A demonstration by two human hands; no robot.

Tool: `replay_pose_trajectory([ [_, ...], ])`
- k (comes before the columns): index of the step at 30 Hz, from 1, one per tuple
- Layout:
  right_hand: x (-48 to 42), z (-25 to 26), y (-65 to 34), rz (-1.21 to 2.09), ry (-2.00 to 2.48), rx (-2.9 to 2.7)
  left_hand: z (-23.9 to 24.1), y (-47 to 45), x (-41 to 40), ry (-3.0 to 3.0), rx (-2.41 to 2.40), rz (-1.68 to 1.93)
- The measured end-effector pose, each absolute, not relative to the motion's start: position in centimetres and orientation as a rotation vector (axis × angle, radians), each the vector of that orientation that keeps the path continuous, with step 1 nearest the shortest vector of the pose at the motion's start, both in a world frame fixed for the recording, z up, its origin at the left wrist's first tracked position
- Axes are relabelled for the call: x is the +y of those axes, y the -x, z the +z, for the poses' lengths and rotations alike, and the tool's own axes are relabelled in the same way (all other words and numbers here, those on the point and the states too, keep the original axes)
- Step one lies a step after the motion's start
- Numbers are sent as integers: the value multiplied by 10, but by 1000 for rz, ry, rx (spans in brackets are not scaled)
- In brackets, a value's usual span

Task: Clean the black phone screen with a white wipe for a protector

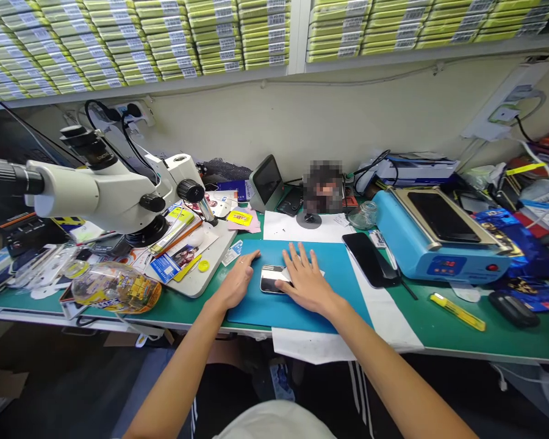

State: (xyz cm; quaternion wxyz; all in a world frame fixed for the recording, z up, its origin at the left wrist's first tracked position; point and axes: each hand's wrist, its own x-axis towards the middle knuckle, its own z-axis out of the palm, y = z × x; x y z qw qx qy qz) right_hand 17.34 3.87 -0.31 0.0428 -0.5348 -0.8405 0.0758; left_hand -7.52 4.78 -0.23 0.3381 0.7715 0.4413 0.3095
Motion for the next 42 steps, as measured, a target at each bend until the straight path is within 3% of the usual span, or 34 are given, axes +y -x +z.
replay_pose_trajectory([
  [6, 19, -2, -150, 267, 1565, -2624, -5, 76, 47, -1993, 1142, 836],
  [15, 65, 5, -107, 321, 1541, -2634, -9, 79, 50, -1761, 1244, 1114],
  [22, 50, 6, -141, 269, 1721, -2554, -5, 79, 48, -1777, 1236, 1036],
  [28, 22, -7, -133, 208, 1529, -2620, -3, 77, 48, -1836, 1212, 1000],
  [42, 58, 1, -125, 286, 1627, -2575, -1, 78, 47, -1865, 1249, 984],
])
